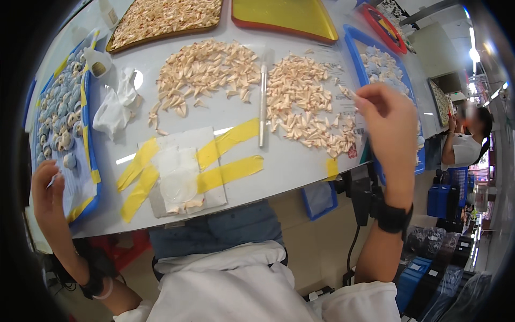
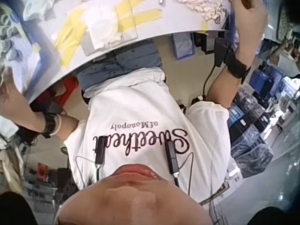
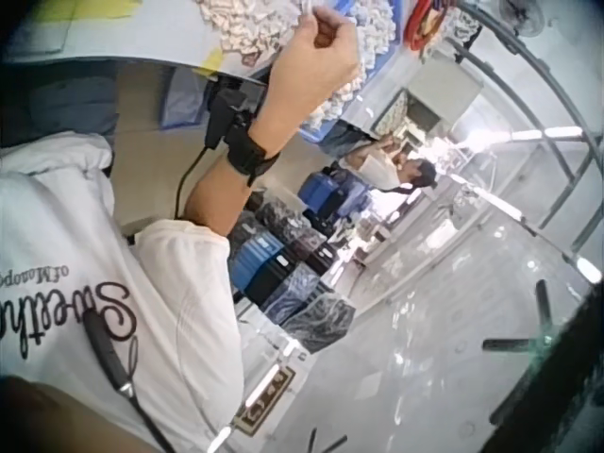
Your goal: The person assembles small decorative figures by hand, picking up small white petal-like pieces from a tray and attaching them to the heads of blue and white figurines. The person repeatedly picks up a figurine, applies a piece, and places the finished item into a blue tray.
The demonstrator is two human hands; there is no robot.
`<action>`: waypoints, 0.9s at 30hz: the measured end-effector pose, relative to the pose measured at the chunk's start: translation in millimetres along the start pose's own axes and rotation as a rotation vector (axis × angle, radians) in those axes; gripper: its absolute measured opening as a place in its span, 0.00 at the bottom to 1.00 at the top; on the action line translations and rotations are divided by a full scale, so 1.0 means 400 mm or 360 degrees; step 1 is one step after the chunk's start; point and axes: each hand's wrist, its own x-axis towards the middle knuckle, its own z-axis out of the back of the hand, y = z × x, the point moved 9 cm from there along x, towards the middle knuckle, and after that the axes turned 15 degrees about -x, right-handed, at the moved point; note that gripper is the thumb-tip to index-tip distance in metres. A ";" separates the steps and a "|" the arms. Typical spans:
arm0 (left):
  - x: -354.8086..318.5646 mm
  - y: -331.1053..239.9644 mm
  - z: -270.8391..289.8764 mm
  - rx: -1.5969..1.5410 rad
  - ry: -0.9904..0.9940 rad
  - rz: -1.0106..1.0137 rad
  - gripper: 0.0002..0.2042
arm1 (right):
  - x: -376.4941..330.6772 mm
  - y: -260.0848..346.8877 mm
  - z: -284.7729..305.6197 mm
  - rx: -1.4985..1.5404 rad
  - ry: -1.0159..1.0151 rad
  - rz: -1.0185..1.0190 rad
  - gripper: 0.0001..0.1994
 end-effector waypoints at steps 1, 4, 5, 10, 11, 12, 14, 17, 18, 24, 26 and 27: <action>-0.017 -0.009 0.021 -0.0091 -0.0077 -0.0028 0.08 | -0.009 0.005 0.014 0.0200 -0.0027 -0.0060 0.06; -0.066 -0.052 0.027 -0.0473 -0.0058 -0.0143 0.14 | -0.029 0.039 0.015 0.0489 0.0026 -0.0138 0.08; -0.085 -0.071 0.016 -0.0617 -0.0012 -0.0185 0.16 | -0.038 0.045 0.014 0.0574 0.0054 -0.0167 0.08; -0.148 -0.112 -0.121 -0.1307 0.0124 0.0107 0.22 | -0.119 0.129 0.003 0.1047 0.0202 -0.0063 0.10; -0.157 -0.107 -0.154 -0.1496 0.0135 0.0257 0.22 | -0.135 0.137 0.000 0.0982 0.0186 -0.0051 0.10; -0.169 -0.110 -0.171 -0.1579 0.0158 0.0380 0.23 | -0.144 0.152 -0.009 0.0945 0.0194 -0.0021 0.11; -0.180 -0.110 -0.213 -0.1797 0.0235 0.0503 0.24 | -0.163 0.174 -0.028 0.0900 0.0179 -0.0034 0.11; -0.199 -0.103 -0.256 -0.1810 0.0328 0.0449 0.28 | -0.165 0.199 -0.027 0.0872 0.0105 0.0124 0.10; -0.202 -0.100 -0.258 -0.1784 0.0321 0.0457 0.27 | -0.163 0.216 -0.023 0.0885 0.0085 0.0204 0.08; -0.212 -0.114 -0.280 -0.2003 0.0229 0.0598 0.23 | -0.167 0.305 -0.066 0.1146 0.0209 0.0107 0.09; -0.214 -0.117 -0.270 -0.2059 0.0209 0.0565 0.21 | -0.161 0.349 -0.082 0.1194 0.0284 0.0154 0.08; -0.216 -0.115 -0.272 -0.2085 0.0205 0.0542 0.21 | -0.161 0.364 -0.088 0.1208 0.0314 0.0170 0.08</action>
